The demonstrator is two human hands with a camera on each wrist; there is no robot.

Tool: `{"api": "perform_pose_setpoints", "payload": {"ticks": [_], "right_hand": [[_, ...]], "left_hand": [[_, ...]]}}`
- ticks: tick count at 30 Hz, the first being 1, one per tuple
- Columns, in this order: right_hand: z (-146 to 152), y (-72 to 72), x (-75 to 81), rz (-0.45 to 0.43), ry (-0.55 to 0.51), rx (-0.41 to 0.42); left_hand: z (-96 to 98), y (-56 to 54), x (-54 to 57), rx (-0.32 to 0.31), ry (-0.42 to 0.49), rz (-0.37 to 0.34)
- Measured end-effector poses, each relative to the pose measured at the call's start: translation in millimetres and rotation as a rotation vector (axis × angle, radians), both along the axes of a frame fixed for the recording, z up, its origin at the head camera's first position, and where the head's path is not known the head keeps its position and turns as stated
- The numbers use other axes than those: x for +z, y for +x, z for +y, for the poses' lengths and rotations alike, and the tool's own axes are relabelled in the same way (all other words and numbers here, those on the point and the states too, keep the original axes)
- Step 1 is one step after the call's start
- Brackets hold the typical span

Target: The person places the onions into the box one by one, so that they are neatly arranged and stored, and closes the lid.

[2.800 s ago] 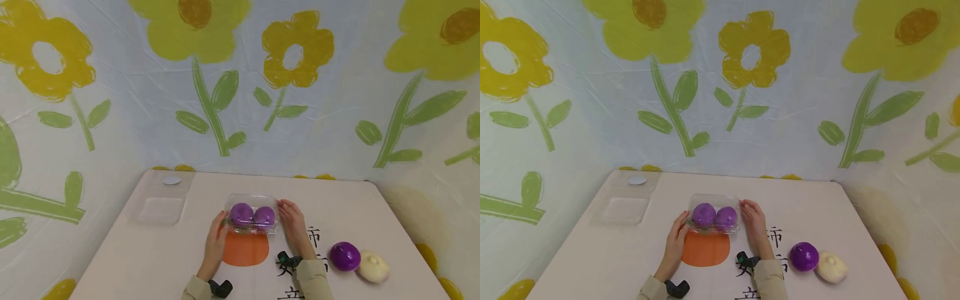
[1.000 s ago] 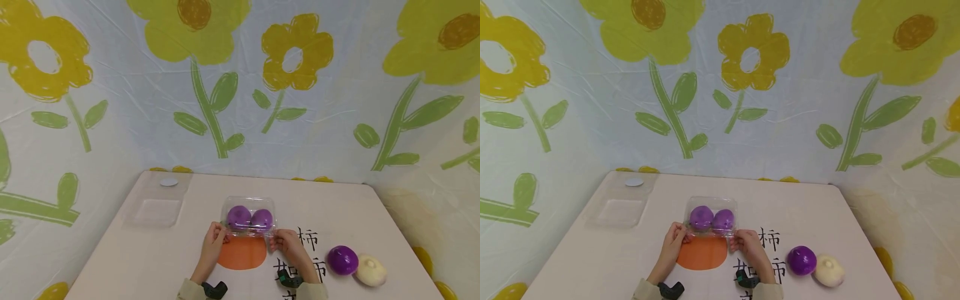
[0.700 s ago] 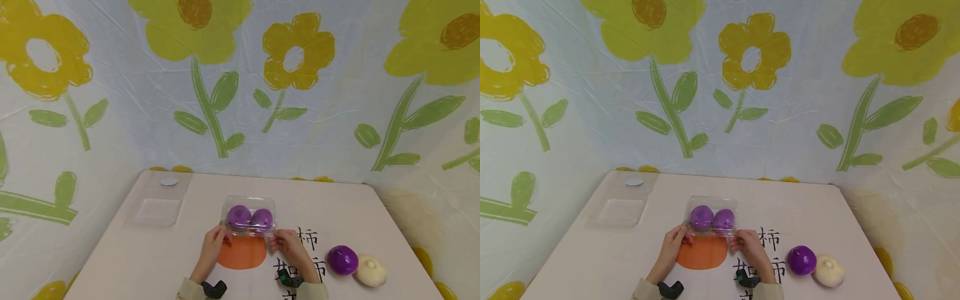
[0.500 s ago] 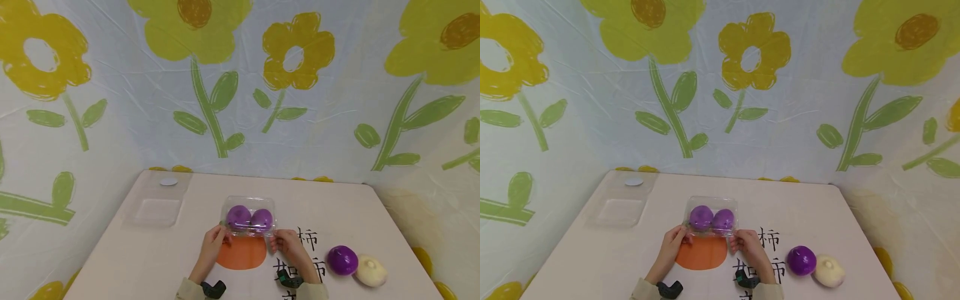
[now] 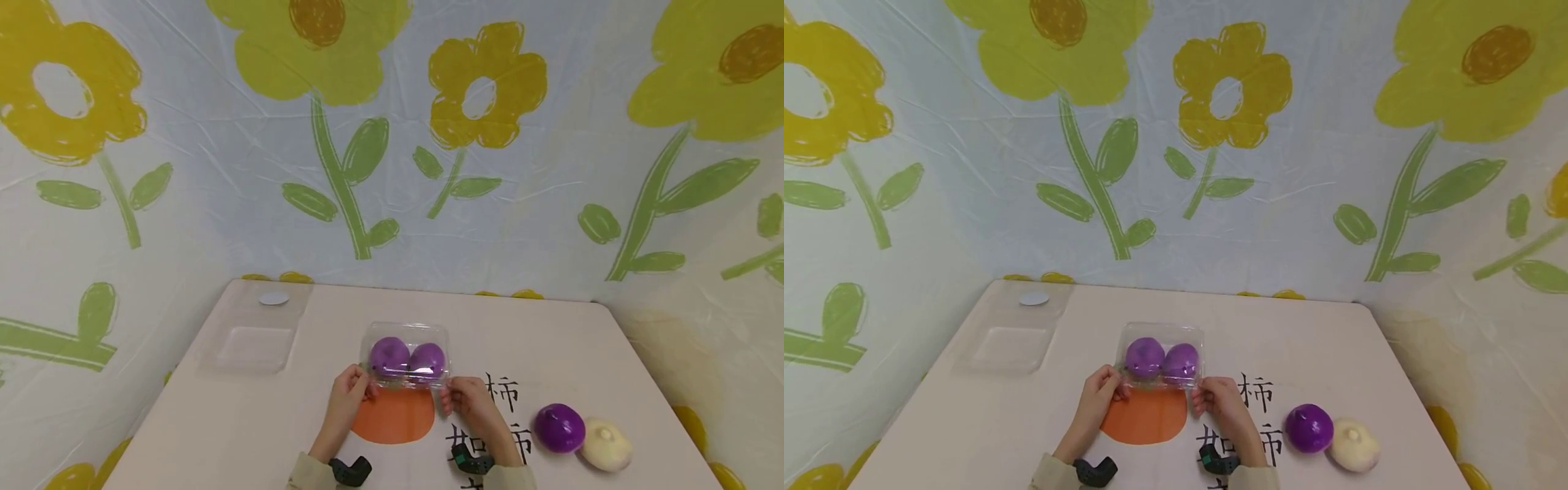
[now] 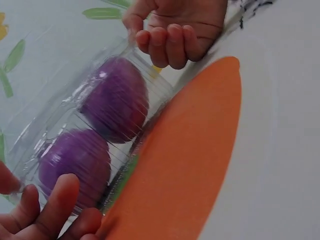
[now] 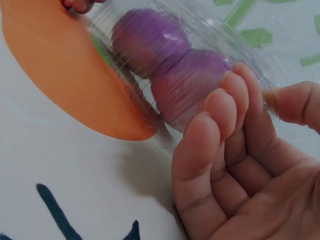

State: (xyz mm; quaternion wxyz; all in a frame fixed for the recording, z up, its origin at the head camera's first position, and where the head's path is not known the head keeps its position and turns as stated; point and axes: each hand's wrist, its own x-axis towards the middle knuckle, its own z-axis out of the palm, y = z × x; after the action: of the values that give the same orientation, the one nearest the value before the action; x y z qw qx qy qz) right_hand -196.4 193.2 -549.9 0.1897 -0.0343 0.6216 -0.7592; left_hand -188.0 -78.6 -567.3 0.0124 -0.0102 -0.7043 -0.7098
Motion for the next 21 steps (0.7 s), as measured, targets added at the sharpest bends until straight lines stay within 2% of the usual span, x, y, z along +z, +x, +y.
{"api": "perform_pose_setpoints", "payload": {"ticks": [7,12,16,18,21], "right_hand": [[-2,0.7,2.2,-0.006,0.031,-0.021],[-3,1.2,2.0,-0.015,0.034,-0.026],[-2,1.9,1.4,-0.028,0.027,-0.054],[-2,2.2,0.7,-0.029,0.022,-0.100],[-5,2.6,0.1,-0.010,0.012,-0.192]], "left_hand": [[0.4,0.3,-2.1,0.004,-0.009,0.003],[-1.4,-0.9,-11.0,0.060,-0.012,0.033],[-0.2,-1.2,-15.3,0.101,-0.004,0.026],[0.7,0.0,-13.0,0.114,0.003,0.020],[0.9,6.5,0.0,0.137,0.005,0.046]]}}
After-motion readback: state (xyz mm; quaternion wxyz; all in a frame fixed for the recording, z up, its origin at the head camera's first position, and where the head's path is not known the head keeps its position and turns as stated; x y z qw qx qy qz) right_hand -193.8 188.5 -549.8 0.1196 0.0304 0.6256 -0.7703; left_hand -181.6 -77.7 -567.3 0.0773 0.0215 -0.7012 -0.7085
